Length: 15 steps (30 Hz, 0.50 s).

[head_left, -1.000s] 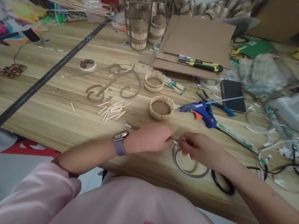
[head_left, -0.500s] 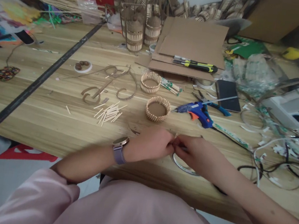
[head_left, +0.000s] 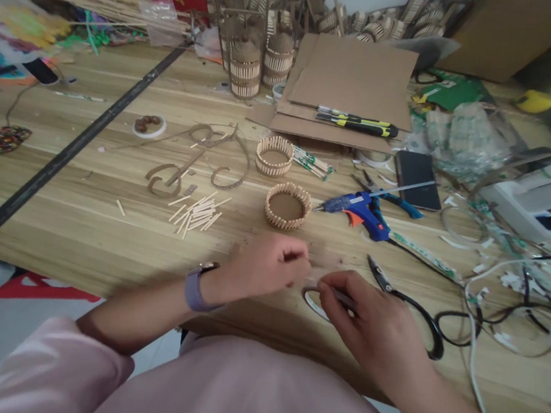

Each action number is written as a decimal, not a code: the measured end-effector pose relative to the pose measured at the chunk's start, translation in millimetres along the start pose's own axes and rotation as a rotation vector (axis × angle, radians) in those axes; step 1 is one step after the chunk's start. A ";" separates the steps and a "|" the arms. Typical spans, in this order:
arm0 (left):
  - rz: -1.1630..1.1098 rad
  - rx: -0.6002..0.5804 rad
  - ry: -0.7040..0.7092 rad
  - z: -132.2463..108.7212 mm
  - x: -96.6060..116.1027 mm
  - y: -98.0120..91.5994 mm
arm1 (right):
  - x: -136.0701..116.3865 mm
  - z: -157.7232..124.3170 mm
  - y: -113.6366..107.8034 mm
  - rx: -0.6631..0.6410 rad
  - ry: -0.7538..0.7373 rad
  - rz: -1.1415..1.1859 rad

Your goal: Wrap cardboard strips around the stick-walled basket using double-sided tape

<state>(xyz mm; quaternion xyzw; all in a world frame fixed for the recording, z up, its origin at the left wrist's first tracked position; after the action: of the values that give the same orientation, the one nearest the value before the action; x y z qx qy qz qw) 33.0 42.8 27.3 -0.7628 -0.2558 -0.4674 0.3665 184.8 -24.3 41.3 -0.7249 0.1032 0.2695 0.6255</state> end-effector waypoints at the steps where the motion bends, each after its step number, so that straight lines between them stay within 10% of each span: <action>1: -0.039 0.069 -0.020 0.1 -3.9 -10.4 | 2.9 -6.1 -2.9 -0.005 0.028 -0.021; 3: -0.120 0.147 -0.079 -0.6 -11.9 -27.0 | 10.8 -17.1 -13.0 -0.001 0.085 -0.054; 9: 0.000 -0.500 -0.200 -7.5 -18.1 7.3 | 32.8 -16.7 -35.9 -0.048 0.073 0.025; 15: 0.375 -0.535 -0.098 2.6 -20.7 28.1 | 46.8 -4.9 -46.3 0.029 0.002 0.068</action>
<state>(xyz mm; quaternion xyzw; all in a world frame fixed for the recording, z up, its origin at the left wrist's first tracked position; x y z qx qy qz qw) 46.0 27.0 -1.0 -0.8875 0.0037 -0.4051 0.2199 247.6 -11.2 56.7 -0.7121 0.1321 0.2883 0.6264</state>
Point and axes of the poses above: each hand's wrist, its own z-axis towards the middle knuckle, its own y-axis out of the palm, x = y × z, the point moved 6 cm from there along z, towards the middle knuckle, and after that the axes turned 5 degrees about -y, right-handed, at the moved point
